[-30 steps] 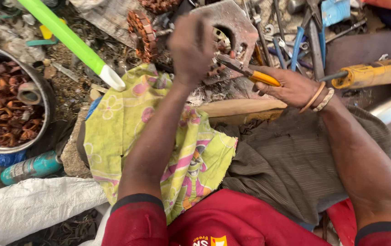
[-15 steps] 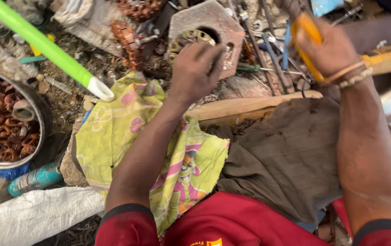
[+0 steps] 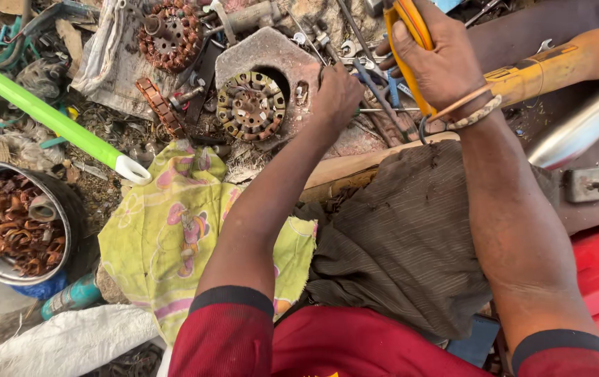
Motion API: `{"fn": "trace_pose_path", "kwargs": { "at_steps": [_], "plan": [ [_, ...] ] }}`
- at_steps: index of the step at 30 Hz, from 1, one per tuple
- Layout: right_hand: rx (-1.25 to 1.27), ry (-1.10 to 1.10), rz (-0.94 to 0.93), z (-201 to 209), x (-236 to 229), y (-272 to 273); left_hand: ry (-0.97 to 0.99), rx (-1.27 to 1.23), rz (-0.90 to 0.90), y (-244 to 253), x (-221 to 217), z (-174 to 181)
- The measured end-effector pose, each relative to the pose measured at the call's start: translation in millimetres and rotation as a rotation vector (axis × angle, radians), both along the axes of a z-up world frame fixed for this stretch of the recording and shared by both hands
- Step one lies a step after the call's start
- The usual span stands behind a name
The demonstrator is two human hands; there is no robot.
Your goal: The person uses pliers to pull and remove copper wire coils from a stator component. The removed copper pieces are placed into a nearby metal bowl.
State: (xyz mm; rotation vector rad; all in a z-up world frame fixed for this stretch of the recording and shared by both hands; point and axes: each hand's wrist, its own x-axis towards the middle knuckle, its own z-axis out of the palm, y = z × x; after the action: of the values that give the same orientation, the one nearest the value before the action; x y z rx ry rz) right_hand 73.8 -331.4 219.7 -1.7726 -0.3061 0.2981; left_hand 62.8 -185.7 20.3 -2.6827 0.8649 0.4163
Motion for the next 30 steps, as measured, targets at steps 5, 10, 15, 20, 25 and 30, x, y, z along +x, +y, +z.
{"fn": "trace_pose_path", "kwargs": {
  "at_steps": [5,10,15,20,25,30],
  "plan": [
    [-0.063,0.071,-0.057,1,4,-1,-0.129,-0.025,-0.028,8,7,-18],
    [-0.155,-0.021,-0.049,0,4,-3,-0.139,-0.172,-0.07,15,3,-7],
    [-0.062,0.046,-0.042,-15,4,-3,-0.166,-0.498,-0.001,44,-18,7],
    [0.075,0.033,0.004,-20,4,-2,-0.253,-0.143,-0.079,26,-8,-1],
    [0.005,0.036,-0.07,-17,5,-10,-0.061,0.158,-0.104,-7,-3,-23],
    [0.129,0.034,-0.082,-18,16,-13,-0.178,0.078,-0.1,3,4,-31]
  ]
}}
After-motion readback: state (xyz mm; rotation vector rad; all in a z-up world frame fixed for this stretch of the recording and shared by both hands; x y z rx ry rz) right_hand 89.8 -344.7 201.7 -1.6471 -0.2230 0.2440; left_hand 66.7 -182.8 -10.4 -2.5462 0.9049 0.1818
